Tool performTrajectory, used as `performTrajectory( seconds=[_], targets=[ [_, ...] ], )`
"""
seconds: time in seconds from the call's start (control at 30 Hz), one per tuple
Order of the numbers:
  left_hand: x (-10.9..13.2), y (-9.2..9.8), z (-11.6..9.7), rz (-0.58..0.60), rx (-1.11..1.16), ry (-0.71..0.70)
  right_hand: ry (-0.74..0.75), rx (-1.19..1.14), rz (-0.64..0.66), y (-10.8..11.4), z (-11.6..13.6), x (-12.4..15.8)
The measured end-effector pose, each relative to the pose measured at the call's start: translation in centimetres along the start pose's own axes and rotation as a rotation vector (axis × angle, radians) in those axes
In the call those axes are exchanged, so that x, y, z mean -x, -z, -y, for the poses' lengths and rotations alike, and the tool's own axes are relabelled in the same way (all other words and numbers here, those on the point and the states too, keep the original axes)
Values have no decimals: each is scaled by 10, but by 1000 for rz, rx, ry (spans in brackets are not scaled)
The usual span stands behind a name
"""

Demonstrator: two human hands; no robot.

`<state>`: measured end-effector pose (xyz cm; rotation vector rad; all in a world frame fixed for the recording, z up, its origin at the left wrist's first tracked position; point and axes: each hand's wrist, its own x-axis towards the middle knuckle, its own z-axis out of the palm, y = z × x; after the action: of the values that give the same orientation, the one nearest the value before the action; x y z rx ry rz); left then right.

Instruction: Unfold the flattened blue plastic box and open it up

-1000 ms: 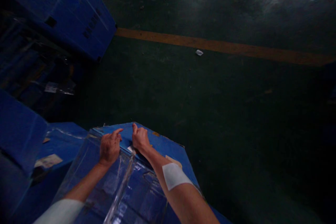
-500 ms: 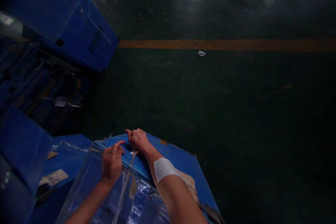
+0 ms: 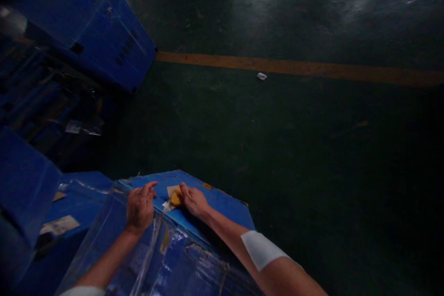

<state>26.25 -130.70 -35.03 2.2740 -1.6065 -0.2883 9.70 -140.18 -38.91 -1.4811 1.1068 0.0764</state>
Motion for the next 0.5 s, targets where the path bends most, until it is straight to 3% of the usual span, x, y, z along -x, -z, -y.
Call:
performTrajectory(
  seconds=[0.1, 0.27, 0.4, 0.5],
  targets=[
    [-1, 0, 1, -13, 2, -23, -60, 61, -8, -18, 18, -22],
    [-2, -1, 4, -36, 15, -42, -123, 228, -63, -22, 33, -57],
    [-5, -2, 9, -41, 39, -71, 52, 363, -55, -38, 72, -90],
    [-5, -6, 16, -134, 53, -64, 199, 436, -42, -51, 105, -117]
  ],
)
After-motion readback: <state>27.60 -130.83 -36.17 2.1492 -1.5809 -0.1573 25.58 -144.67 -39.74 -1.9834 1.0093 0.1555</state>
